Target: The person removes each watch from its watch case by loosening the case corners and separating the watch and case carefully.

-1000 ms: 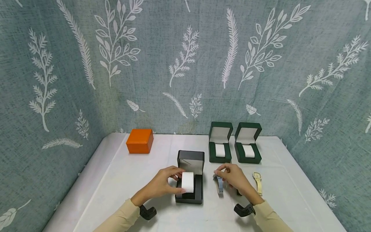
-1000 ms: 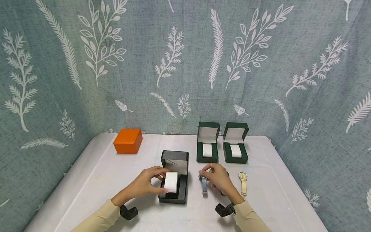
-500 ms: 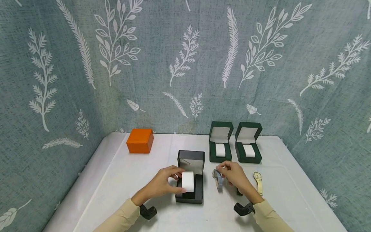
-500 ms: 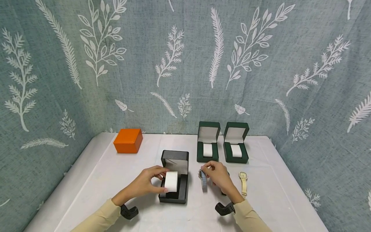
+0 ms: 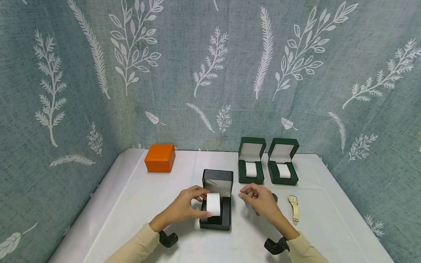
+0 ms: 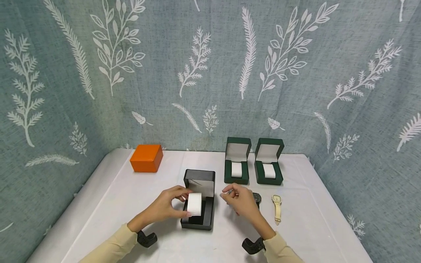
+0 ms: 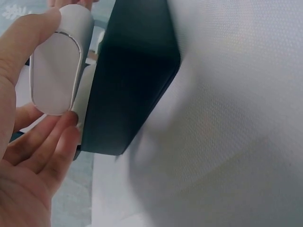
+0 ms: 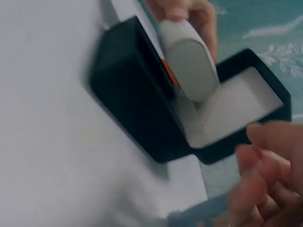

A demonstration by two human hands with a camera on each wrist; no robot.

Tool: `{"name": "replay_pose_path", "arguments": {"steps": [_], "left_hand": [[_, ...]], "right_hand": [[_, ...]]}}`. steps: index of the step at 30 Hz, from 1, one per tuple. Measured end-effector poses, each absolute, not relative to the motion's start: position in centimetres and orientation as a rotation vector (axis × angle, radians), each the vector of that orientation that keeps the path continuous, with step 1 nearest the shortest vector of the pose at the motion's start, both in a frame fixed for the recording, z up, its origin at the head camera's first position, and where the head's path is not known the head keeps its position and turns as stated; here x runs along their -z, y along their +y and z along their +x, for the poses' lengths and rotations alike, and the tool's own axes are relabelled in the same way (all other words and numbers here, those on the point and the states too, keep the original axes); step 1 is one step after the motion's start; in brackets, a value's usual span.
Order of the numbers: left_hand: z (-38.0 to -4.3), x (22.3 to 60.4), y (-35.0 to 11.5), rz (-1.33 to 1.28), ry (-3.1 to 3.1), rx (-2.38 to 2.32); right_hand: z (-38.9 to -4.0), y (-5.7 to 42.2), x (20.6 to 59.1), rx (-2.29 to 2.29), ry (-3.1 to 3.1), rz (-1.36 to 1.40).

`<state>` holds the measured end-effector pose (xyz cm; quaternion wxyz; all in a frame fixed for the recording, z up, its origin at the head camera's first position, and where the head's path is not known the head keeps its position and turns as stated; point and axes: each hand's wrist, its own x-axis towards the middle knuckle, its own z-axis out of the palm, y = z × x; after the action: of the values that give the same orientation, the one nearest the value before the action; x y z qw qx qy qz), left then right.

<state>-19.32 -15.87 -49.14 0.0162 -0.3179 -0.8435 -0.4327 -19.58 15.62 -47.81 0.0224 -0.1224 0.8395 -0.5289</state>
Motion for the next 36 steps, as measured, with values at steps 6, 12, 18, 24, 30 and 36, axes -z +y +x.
{"name": "replay_pose_path", "arguments": {"steps": [6,12,18,24,30,36], "left_hand": [[-19.5,49.3,-15.8,-1.026,-2.598,1.303],[-19.5,49.4,-15.6,-1.025,-2.608,1.300],[-19.5,49.4,-15.5,-1.027,-2.627,1.261],[-19.5,49.4,-15.3,-1.026,-2.664,1.241],[-19.6,49.7,-15.2,-1.047,-2.704,1.160],[-19.6,49.8,-15.0,-1.057,-2.766,1.066]], "right_hand": [[-18.6,14.8,49.2,1.557,2.421,-0.593],[-18.1,14.3,49.9,1.576,2.339,-0.570],[-17.9,14.0,50.4,1.575,2.295,-0.560],[-17.8,14.0,51.0,1.558,2.285,-0.615],[-17.7,14.0,51.0,1.547,2.292,-0.619],[-17.7,13.9,50.9,1.533,2.289,-0.593]]}}
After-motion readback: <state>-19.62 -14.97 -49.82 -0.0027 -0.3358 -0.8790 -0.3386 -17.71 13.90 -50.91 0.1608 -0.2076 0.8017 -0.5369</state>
